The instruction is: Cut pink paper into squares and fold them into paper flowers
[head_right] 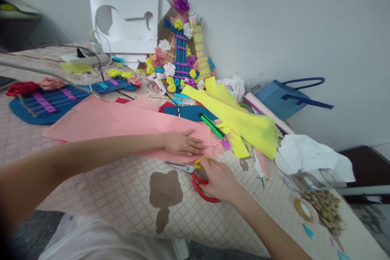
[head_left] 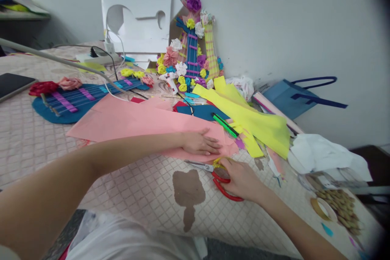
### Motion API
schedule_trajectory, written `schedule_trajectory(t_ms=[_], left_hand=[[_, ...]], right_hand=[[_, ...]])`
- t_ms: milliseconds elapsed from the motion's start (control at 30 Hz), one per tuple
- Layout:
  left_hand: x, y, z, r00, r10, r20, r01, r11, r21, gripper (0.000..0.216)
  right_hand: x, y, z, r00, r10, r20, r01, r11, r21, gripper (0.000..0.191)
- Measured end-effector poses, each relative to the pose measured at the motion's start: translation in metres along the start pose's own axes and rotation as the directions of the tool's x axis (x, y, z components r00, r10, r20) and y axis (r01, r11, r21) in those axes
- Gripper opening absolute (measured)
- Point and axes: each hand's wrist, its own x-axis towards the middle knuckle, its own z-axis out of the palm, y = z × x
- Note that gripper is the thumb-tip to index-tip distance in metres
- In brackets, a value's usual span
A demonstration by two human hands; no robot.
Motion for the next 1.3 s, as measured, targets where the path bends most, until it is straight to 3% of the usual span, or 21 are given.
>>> schedule_trajectory(t_ms=[167, 333, 533, 867, 1100, 1300], left_hand=[[-0.007, 0.001, -0.014, 0.997, -0.004, -0.08, 0.01, 0.997, 0.078, 0.045], [-0.037, 0.009, -0.031, 0.987, -0.077, -0.14, 0.094, 0.988, 0.122, 0.044], [-0.065, 0.017, -0.018, 0.993, -0.087, -0.085, 0.09, 0.995, 0.033, 0.041], [-0.054, 0.012, 0.002, 0.987, -0.097, -0.129, 0.096, 0.995, -0.014, 0.042], [-0.043, 0.015, 0.0, 0.986, -0.122, -0.114, 0.123, 0.992, 0.001, 0.043], [-0.05, 0.016, -0.013, 0.991, -0.097, -0.096, 0.096, 0.995, -0.01, 0.044]], right_hand=[[-0.003, -0.004, 0.0, 0.999, 0.015, -0.036, -0.012, 0.996, 0.088, 0.028], [-0.008, -0.001, 0.003, 0.998, 0.025, -0.052, -0.018, 0.992, 0.124, 0.028], [-0.008, 0.002, 0.004, 0.998, 0.044, -0.043, -0.038, 0.991, 0.129, 0.025], [-0.014, 0.008, -0.001, 0.998, 0.047, -0.045, -0.043, 0.995, 0.085, 0.022], [-0.022, 0.016, 0.0, 0.997, 0.055, -0.058, -0.05, 0.995, 0.088, 0.02], [-0.022, 0.016, 0.004, 0.997, 0.068, -0.046, -0.065, 0.995, 0.078, 0.022]])
